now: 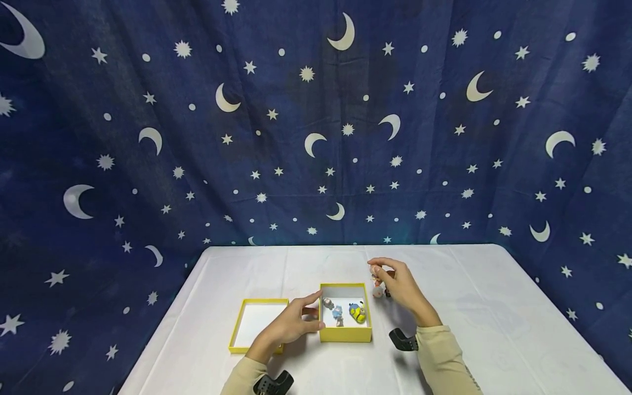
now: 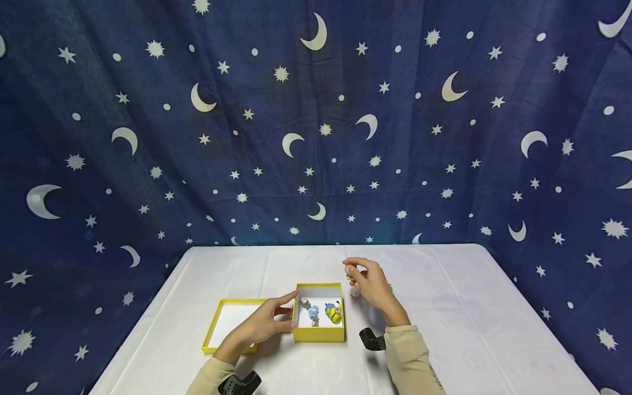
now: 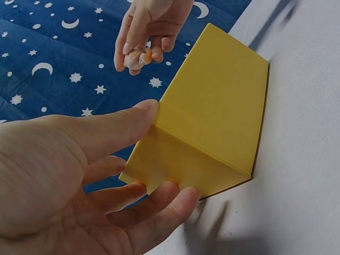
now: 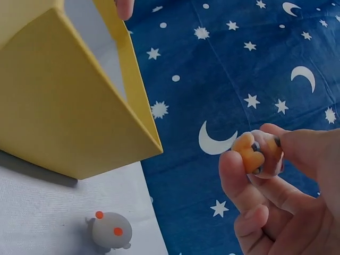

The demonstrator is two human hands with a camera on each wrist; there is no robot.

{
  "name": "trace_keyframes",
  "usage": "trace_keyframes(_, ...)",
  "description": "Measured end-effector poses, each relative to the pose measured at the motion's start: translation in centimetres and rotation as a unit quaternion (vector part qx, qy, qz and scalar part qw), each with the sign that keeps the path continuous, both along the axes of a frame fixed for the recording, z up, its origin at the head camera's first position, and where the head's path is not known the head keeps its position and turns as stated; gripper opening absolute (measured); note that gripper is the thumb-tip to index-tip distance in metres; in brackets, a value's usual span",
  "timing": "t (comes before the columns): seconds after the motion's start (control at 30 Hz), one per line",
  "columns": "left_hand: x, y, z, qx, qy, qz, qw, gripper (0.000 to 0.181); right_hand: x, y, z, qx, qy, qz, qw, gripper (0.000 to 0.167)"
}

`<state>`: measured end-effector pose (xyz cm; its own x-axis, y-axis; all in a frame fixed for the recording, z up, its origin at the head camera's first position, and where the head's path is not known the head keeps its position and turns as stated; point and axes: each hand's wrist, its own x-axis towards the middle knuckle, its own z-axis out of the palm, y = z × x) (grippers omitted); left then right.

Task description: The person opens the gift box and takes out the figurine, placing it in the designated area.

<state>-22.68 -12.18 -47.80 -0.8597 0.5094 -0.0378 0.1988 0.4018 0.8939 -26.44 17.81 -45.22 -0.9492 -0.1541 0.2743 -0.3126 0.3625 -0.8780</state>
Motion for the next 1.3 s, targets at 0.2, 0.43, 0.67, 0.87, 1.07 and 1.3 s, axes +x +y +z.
trace_keyframes(0.2, -0.1, 0.2, -0.2, -0.006, 0.002, 0.006, 1.0000, 0.075, 0.0, 0.7, 0.3, 0.013, -0.008, 0.000, 0.9999, 0.031)
trace_keyframes(0.43, -0.1, 0.3, -0.2, -0.006, -0.005, 0.009, 0.9999, 0.076, -0.3, 1.5, 0.4, 0.031, -0.011, -0.005, 0.9994, 0.036)
trace_keyframes(0.67, -0.1, 0.2, -0.1, -0.005, -0.002, 0.009, 0.9999, 0.076, -0.6, 1.9, 0.8, 0.036, 0.003, -0.002, 0.9994, 0.041)
trace_keyframes(0.87, 0.0, 0.2, 0.0, -0.006, -0.002, 0.011, 0.9999, 0.076, -0.8, 2.9, 0.7, 0.050, 0.002, -0.002, 0.9987, 0.040)
trace_keyframes(1.07, 0.0, 0.2, 0.0, -0.008, 0.001, 0.007, 0.9999, 0.075, -0.7, 4.1, 0.3, 0.062, -0.047, -0.019, 0.9968, 0.041)
trace_keyframes(1.3, 0.0, 0.1, -0.1, -0.005, 0.002, 0.003, 1.0000, 0.077, -0.6, 5.2, -0.1, 0.059, -0.040, -0.020, 0.9973, 0.042)
